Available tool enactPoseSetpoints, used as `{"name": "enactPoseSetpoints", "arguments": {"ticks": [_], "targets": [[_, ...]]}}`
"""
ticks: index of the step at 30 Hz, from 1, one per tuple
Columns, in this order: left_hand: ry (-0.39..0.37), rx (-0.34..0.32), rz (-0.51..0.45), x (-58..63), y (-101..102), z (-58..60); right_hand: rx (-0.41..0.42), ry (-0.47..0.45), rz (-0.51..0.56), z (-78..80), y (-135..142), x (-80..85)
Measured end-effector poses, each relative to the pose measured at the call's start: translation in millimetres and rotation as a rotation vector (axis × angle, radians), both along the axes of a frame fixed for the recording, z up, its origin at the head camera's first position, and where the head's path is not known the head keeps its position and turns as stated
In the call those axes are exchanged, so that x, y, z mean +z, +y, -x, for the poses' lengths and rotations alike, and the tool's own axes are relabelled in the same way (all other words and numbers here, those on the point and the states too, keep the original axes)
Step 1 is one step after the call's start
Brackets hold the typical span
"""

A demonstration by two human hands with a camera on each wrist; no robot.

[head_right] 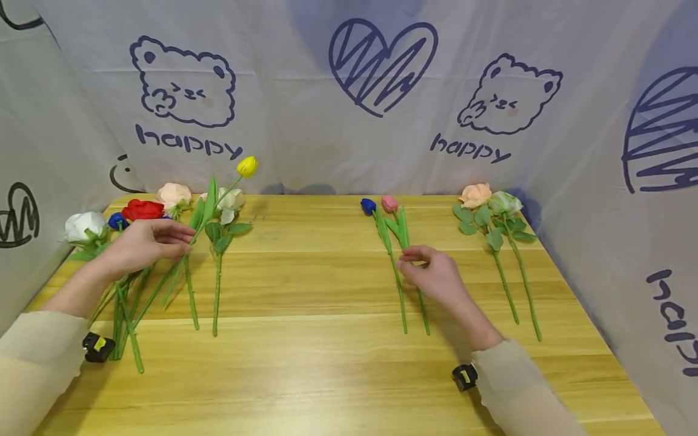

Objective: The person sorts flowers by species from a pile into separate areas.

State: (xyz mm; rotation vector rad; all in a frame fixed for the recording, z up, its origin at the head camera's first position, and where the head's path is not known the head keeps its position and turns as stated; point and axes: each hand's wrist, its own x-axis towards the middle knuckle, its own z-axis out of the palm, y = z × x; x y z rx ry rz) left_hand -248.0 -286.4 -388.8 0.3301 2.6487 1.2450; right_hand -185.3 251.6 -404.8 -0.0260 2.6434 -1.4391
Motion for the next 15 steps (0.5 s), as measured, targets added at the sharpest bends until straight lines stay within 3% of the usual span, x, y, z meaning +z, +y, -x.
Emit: {"name": "enactPoseSetpoints", "arguments": {"ticks": [6, 11, 15], "targets": [[-0.006, 0.062, -0.213, 5.3, 30.3, -3.4, -0.077, 0.089, 0.106, 0.0, -14.2, 6.2], [0.012, 0.09, -0.366, 6.9, 63.7, -7.4, -0.125, 0.127, 0.321, 1.2, -31.7, 10.3], [-0.003, 0.096, -0.459, 4.1, 92.1, -9.2, -0.116, 0.123, 0.456, 0.7, -46.7, 10.7]]}}
